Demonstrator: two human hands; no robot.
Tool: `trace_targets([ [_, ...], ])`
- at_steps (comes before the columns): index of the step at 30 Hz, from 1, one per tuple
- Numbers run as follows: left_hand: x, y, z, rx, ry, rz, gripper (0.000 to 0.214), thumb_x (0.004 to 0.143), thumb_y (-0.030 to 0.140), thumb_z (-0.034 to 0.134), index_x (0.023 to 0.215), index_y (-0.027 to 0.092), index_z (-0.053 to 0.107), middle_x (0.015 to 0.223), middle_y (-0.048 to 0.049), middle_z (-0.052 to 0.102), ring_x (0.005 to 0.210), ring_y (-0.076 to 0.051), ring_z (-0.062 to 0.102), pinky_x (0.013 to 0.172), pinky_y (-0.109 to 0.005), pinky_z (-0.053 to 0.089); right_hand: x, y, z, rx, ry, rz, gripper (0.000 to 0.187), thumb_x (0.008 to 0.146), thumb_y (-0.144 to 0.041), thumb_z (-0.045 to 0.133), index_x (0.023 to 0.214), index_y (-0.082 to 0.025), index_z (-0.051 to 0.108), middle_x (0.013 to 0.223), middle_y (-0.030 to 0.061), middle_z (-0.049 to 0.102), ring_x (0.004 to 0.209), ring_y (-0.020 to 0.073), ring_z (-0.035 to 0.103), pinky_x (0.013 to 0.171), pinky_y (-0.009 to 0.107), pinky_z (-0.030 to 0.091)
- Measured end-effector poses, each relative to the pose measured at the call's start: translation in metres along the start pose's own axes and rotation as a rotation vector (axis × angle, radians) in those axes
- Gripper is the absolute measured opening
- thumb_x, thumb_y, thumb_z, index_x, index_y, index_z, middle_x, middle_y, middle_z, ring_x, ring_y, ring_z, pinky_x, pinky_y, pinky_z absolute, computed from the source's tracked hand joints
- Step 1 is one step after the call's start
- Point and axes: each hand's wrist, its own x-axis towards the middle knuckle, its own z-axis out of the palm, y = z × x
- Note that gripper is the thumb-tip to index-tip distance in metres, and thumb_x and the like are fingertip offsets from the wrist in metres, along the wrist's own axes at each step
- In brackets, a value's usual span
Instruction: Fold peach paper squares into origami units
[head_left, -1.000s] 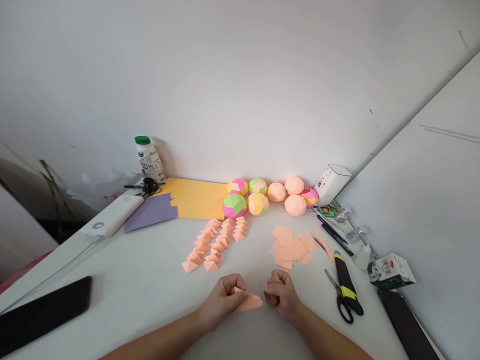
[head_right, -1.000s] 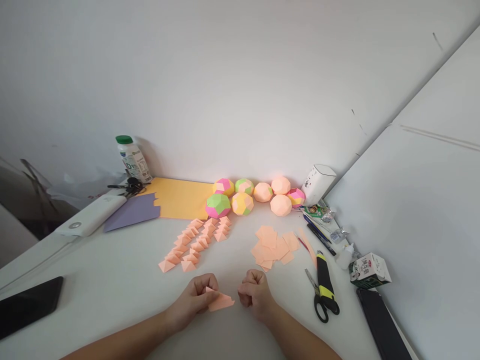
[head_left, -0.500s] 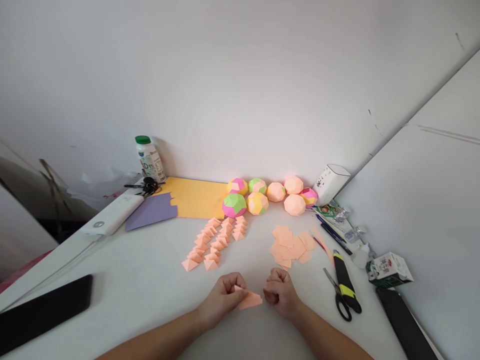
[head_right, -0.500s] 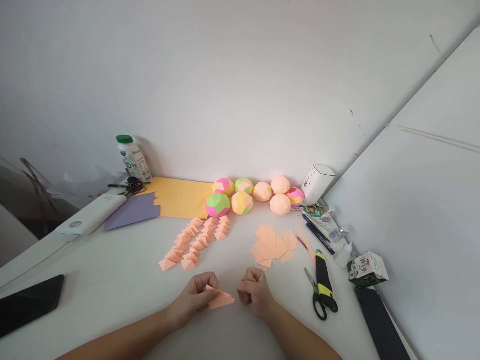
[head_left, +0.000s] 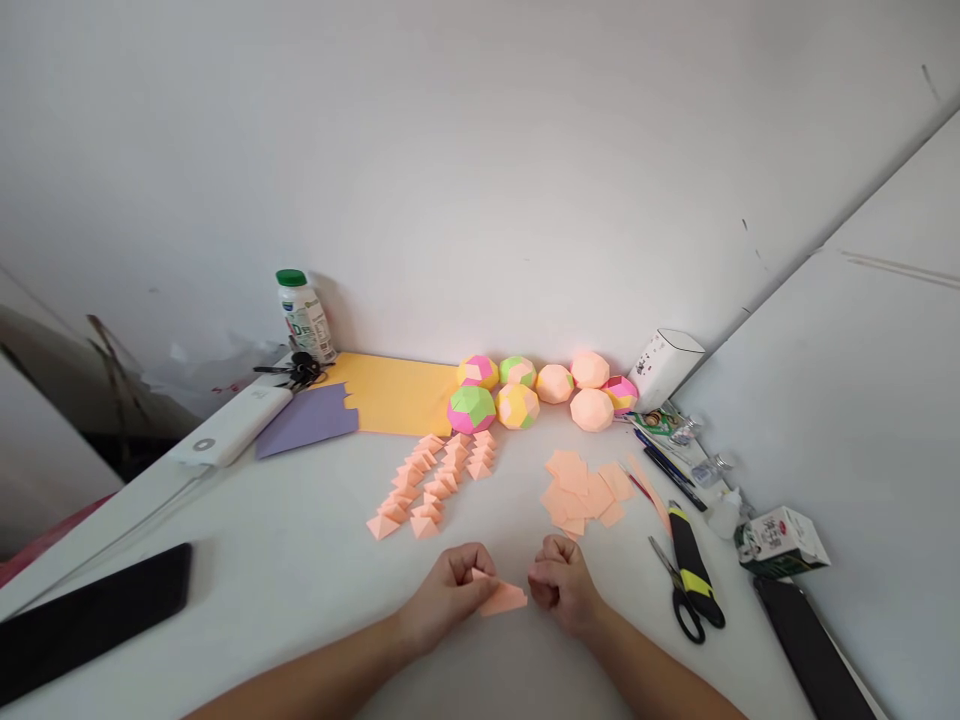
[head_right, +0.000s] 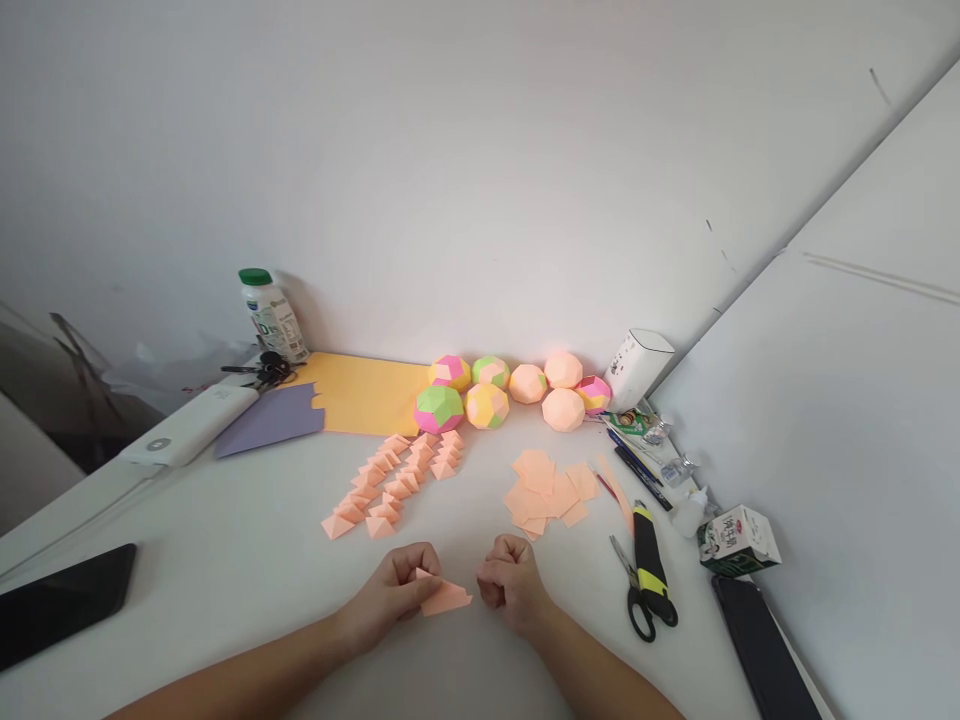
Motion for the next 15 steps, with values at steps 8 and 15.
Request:
trace_targets([
  [8, 0.0016, 0.003, 0.0011, -0.013, -0.014, -0.02, 0.034, 0.067, 0.043, 0.065, 0.062, 0.019, 0.041, 0.04, 0.0125, 0.027, 0.039, -0.004, 0.016, 0.04, -0.02, 0.011, 0.0, 0.005, -0.002, -0.123, -0.088, -0.102, 0.051, 0.067, -0.037, 0.07, 0.053, -0.021, 0.024, 0.038, -0.0106, 0.029, 0.037, 0.0046, 0.021, 0.039, 0.021, 0.015],
  [15, 0.0026, 0.0065, 0.0057, 0.079, 0.017, -0.01, 0.036, 0.065, 0.045, 0.066, 0.06, 0.017, 0.044, 0.047, 0.0089, 0.034, 0.046, -0.006, 0.025, 0.045, -0.02, 0.016, -0.0073, 0.0072, 0.0064, -0.478, -0.204, -0.202, 0.035, 0.07, -0.046, 0.07, 0.073, -0.018, 0.049, 0.065, -0.0041, 0.043, 0.054, 0.0081, 0.035, 0.049, 0.021, 0.027],
])
